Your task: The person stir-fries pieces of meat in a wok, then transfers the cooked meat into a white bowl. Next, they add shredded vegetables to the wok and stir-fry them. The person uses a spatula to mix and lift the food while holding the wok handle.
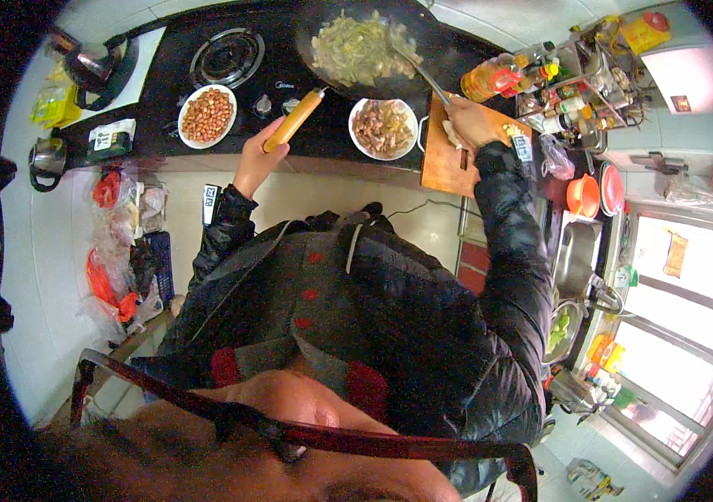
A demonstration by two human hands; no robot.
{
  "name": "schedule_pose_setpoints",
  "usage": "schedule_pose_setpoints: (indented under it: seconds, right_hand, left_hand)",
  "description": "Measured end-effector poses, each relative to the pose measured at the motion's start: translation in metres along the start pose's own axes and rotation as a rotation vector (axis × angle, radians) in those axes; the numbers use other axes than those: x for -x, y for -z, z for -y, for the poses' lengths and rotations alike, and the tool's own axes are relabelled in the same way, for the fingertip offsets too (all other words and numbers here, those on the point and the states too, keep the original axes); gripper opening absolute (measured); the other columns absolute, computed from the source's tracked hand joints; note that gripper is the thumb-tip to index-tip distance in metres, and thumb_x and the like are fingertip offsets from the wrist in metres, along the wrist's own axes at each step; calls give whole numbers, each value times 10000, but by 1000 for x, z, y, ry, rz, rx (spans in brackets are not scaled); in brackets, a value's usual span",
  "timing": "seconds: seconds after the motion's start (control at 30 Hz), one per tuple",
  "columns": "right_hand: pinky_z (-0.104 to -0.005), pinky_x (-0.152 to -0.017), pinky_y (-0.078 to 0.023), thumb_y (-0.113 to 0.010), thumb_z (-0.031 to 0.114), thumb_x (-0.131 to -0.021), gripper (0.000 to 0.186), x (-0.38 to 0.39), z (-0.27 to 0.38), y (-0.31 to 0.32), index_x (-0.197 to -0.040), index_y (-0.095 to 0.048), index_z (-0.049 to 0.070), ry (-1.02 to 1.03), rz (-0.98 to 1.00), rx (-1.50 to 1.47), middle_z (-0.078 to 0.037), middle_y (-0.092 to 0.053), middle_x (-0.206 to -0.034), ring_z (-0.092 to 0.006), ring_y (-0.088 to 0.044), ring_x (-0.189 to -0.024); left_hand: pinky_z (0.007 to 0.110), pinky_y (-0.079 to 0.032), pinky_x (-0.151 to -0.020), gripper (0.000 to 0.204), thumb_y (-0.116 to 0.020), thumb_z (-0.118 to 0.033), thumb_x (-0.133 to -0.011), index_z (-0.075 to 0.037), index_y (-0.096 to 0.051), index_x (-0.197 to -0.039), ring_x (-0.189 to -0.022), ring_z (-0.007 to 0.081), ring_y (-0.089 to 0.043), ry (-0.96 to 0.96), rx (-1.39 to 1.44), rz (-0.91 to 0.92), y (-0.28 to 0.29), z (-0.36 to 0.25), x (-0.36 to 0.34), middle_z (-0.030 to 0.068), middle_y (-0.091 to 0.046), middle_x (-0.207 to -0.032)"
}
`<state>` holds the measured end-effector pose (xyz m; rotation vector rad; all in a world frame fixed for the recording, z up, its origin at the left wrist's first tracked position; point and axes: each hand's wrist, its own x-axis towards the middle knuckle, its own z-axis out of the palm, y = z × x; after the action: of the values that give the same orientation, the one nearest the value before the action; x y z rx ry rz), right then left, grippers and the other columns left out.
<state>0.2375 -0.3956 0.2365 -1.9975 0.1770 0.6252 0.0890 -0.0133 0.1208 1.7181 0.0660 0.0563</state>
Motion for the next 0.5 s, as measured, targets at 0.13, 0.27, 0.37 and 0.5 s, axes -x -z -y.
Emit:
schedule_pose_setpoints:
  seconds: [0.13, 0.27, 0.37, 0.5]
  right_hand:
    - [-259, -354, -241, -475, 213, -979, 170, 23, 8, 22, -854, -541, 118, -6, 130, 147, 48, -381, -542, -75, -342, -384]
    - [-303, -398, -317, -469, 190, -959, 186, -16, 3, -3, -851, -569, 77, 224, 166, 307, -9, -435, -571, -127, -421, -430]
    - [-352, -483, -408, -493, 185, -920, 199, -58, -4, 0, -860, -587, 21, 144, -42, 428, -65, -542, -635, -175, -530, -530]
    - [-316, -519, -441, -513, 180, -880, 198, -65, 28, 39, -874, -642, 30, 614, -77, 966, -42, -600, -682, -147, -567, -581]
  left_hand:
    - [259, -467, -902, 568, -672, -57, -840, -5, -505, -1380, -1036, 108, -590, -55, 9, -5, 1, 2, 0, 85, -645, -1221]
    - [264, -458, -928, 582, -675, -59, -837, 3, -492, -1386, -1085, 126, -587, -29, -19, 19, 2, 3, -2, 107, -631, -1256]
    - [264, -453, -935, 577, -668, -63, -841, 6, -491, -1386, -1093, 130, -590, -51, -35, 17, 3, 3, -2, 110, -633, -1255]
    - [266, -466, -902, 557, -666, -75, -850, 11, -500, -1375, -1031, 121, -598, -57, 8, 1, 2, 4, -1, 108, -647, -1215]
